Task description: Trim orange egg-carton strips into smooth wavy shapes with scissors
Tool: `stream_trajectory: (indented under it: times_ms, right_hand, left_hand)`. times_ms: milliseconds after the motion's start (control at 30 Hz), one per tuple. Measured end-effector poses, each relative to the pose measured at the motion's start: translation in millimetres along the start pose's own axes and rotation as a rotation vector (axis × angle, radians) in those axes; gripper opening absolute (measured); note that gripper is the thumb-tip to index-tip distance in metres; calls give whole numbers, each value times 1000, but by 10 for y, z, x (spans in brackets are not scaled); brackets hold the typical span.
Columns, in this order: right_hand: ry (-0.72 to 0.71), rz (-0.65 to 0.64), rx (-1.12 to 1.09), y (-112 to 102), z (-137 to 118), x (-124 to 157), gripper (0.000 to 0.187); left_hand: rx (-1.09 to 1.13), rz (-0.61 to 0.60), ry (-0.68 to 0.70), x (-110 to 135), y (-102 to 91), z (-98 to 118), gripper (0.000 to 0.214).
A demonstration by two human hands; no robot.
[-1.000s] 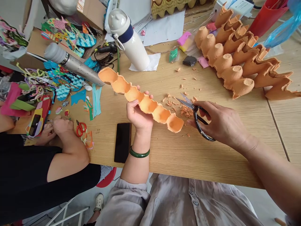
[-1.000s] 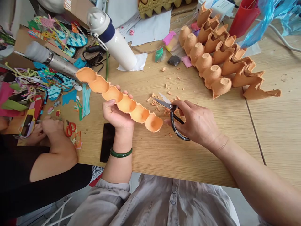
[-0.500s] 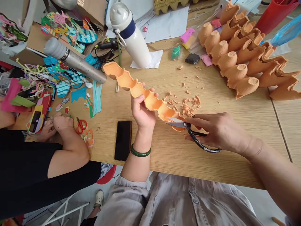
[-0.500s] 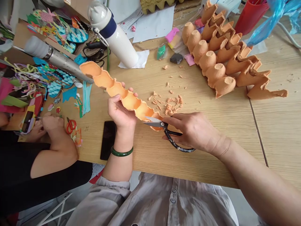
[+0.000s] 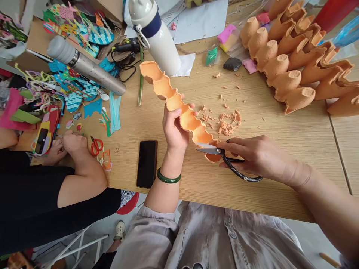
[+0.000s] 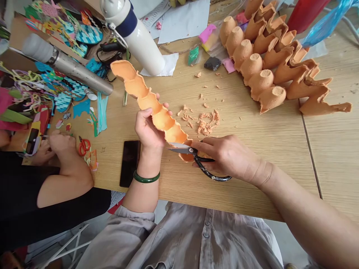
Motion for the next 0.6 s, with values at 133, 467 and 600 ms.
stream_trajectory:
  times_ms: [133, 467, 600]
  right_hand:
    - [-6, 1, 17, 17, -7, -11, 41]
    - [-34, 3, 24, -10, -28, 14, 39]
    - [21, -21, 25, 15, 41, 7, 39]
  left_hand:
    - [4, 4, 25, 12, 17, 16, 23]
    - [2, 1, 33, 5, 21, -40, 27]
    - [-23, -15, -1, -40, -15, -94, 29]
Point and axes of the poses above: each hand's wrist, its own x-axis away from the middle knuckle, its own y-axis out of the palm, z = x × y, the point moved 9 cm from there along -x, towards the middle knuckle, and after that the axes turned 2 degrees about -x, right-handed, at the moved point
